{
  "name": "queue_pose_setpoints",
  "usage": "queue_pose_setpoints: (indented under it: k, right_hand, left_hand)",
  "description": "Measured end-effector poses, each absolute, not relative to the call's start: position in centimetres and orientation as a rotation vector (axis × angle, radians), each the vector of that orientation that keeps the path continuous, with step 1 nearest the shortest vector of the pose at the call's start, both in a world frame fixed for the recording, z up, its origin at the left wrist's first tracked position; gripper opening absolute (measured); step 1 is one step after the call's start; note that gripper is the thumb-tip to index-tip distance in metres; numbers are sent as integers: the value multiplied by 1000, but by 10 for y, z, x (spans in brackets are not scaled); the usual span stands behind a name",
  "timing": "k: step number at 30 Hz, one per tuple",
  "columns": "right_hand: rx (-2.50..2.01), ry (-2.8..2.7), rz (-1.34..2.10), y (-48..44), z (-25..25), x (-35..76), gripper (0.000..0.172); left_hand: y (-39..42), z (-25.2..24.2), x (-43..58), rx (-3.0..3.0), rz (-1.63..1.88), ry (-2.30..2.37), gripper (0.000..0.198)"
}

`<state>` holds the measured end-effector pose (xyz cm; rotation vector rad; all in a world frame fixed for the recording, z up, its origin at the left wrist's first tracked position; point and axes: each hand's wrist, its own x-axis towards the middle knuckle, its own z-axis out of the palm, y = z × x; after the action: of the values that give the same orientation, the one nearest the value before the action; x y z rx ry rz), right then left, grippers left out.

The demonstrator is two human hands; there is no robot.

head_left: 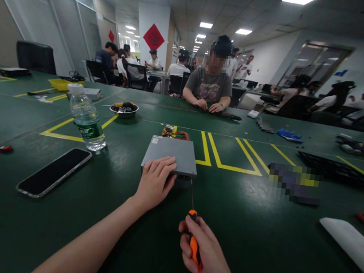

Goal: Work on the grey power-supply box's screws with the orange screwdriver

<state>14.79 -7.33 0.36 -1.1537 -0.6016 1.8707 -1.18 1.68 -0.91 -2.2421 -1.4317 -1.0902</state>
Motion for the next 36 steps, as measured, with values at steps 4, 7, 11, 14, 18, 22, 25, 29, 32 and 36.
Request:
queue_pose_setpoints:
  k: [4, 7, 11, 14, 18, 22, 25, 29, 32, 36]
  right_hand:
    - [-1121, -503, 1811, -74, 4, 149, 38]
    - [-1128, -468, 1891, -73, 3, 149, 40]
    - [-1131, -439, 1877, -73, 2, 149, 37]
    - [-1141, -461, 1797, -74, 2, 149, 30]
    - [-1106, -473, 1788, -76, 1, 149, 31]
    - [-1072, -412, 1873, -73, -1, 149, 34]
    - [-1078, -398, 1841, -71, -1, 150, 30]
    - [-1076, -461, 1763, -73, 1, 150, 26]
    - [-1061, -440, 1774, -74, 1, 151, 29]
    - [-1081, -379, 1874, -73, -1, 152, 30]
  left_hand:
    - [16, -8, -12, -2241, -1099, -1429, 22]
    - [16, -7, -11, -2245, -1100, -1430, 22]
    - [16, -7, -11, -2246, -1105, -1421, 22]
    - [17, -8, -11, -2237, -1110, -1417, 21]
    - [17, -8, -11, -2235, -1113, -1418, 21]
    - [17, -7, -11, -2232, -1117, -1412, 21]
    - [16, -6, -11, -2233, -1118, -1407, 21]
    - [17, -7, -11, -2234, -1118, -1404, 22]
    - [17, -9, -11, -2231, -1123, -1408, 21]
    - [18, -10, -11, -2231, -1116, -1415, 22]
